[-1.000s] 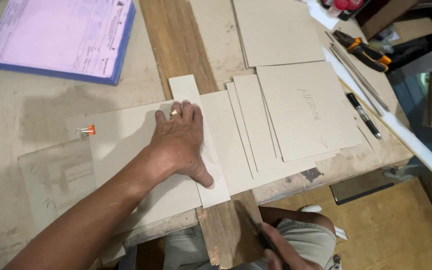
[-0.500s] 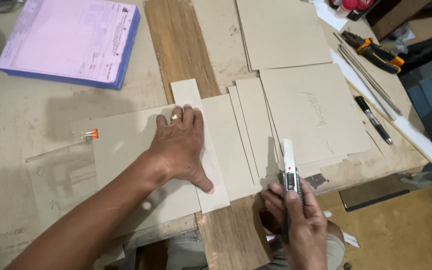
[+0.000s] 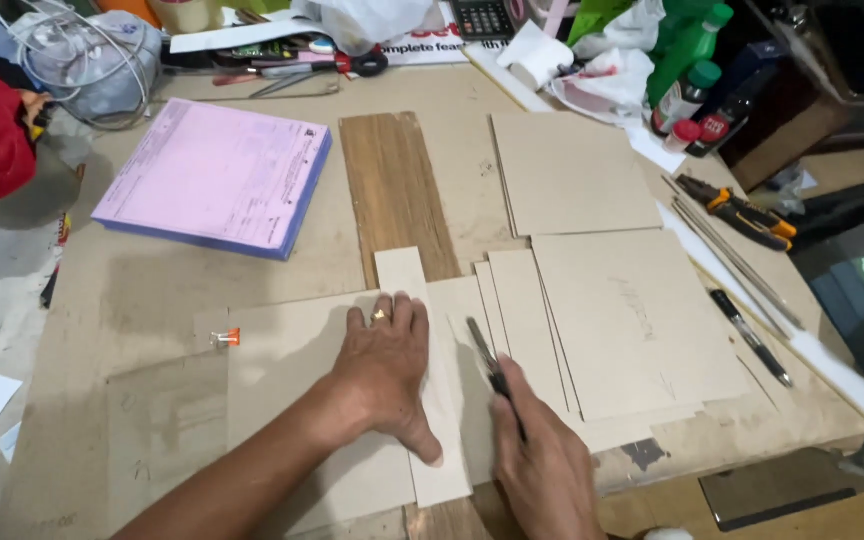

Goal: Cutting cardboard sheets into smaller pieces using a utility knife and a wooden guide, then organizing them into stacks.

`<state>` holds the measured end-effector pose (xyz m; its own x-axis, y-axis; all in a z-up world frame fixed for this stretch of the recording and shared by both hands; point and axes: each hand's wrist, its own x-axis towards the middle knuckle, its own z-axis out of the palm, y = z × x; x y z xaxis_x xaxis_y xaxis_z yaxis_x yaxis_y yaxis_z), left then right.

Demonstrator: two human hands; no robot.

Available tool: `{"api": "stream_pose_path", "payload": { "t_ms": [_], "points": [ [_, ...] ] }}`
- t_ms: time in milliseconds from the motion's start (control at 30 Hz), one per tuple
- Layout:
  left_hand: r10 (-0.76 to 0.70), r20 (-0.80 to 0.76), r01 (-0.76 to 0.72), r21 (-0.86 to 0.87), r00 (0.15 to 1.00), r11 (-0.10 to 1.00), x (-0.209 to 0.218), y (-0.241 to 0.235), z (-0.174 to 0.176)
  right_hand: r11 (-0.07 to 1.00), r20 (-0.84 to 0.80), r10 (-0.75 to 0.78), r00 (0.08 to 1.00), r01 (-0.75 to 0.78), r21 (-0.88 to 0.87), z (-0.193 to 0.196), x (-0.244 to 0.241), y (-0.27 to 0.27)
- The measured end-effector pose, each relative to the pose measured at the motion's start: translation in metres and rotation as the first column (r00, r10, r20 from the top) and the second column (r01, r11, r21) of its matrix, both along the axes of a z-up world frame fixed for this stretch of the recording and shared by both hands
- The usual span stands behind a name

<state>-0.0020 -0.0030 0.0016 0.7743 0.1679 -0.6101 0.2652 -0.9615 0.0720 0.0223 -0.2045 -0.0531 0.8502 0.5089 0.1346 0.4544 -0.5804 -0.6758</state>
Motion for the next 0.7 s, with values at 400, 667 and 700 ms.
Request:
{"api": "stream_pose_path", "payload": {
  "t_ms": [400, 667, 700],
  "points": [
    [-0.019, -0.126, 0.015, -0.03, 0.992, 0.999, 0.004, 0.002, 0.01, 0.977, 0.043, 0.128, 0.991, -0.119, -0.175, -0.013, 0.03, 0.076],
    [-0.044, -0.094, 0.04, -0.044, 0.995, 0.998, 0.003, 0.004, 0.009, 0.95, -0.02, 0.118, 0.993, -0.119, -0.29, 0.012, 0.026, 0.09],
    [-0.038, -0.118, 0.033, -0.047, 0.992, 0.998, 0.003, 0.004, 0.013, 0.907, -0.085, 0.11, 0.99, -0.135, -0.399, 0.024, 0.024, 0.095]
  ]
}}
